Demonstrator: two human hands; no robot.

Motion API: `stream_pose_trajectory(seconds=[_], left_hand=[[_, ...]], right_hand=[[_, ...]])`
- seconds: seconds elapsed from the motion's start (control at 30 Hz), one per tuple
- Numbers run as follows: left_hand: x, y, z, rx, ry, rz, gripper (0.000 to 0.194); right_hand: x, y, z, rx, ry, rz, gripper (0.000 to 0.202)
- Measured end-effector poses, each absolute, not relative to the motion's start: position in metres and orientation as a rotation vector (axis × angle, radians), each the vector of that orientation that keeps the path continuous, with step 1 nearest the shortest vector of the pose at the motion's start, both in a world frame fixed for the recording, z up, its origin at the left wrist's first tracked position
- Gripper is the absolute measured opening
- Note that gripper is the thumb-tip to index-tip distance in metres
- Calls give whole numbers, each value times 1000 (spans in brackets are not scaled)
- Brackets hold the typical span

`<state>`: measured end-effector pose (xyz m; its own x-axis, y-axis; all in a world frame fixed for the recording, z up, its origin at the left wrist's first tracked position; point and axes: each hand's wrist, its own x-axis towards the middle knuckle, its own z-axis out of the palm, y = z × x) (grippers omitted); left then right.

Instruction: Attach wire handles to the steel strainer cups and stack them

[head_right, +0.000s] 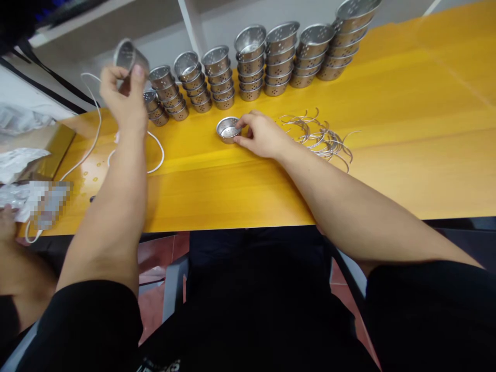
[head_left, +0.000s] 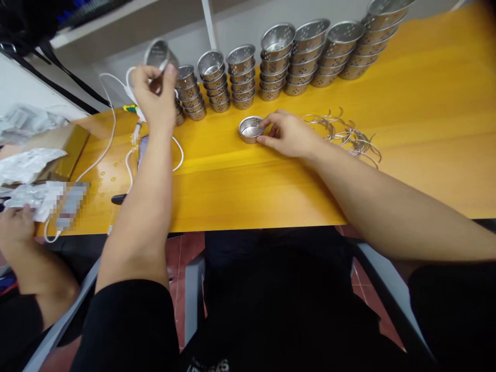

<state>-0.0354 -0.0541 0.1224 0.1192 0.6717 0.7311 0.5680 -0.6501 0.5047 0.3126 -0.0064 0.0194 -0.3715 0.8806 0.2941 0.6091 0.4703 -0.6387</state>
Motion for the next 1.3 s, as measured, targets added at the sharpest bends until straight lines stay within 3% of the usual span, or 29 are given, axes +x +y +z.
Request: stream_pose_trajectory(seconds=[0.13, 0.2, 0.3, 0.43, 0.63, 0.8, 1.17, 1.3], left_hand=[[16, -56, 106, 2232, 1206, 1481, 115], [18, -30, 81, 2176, 1215, 1414, 123], [3, 16, 31, 2090, 1205, 1458, 124], [-20, 50, -12, 2162, 1221, 1408, 123], [-23, 37, -2, 2160, 1190, 1406, 121], [-21, 32, 0, 2162, 1140, 1306, 124], [-19, 37, -5, 2119, 1154, 1331, 126], [-17, 36, -6, 2128, 1150, 1331, 127]], right_hand=[[310, -14, 30, -1256, -2137, 592, 37], [309, -19, 38, -1276, -2158, 606, 46], [309, -27, 53, -1316, -2177, 600, 66], [331, -27, 79, -1466, -2117, 428, 53], [396, -11, 107, -2150, -2065, 342, 47], [417, -2, 108, -2243, -2099, 498, 9], [403, -6, 106, -2286, -2125, 380, 20], [406, -10, 108, -2211, -2104, 362, 15]])
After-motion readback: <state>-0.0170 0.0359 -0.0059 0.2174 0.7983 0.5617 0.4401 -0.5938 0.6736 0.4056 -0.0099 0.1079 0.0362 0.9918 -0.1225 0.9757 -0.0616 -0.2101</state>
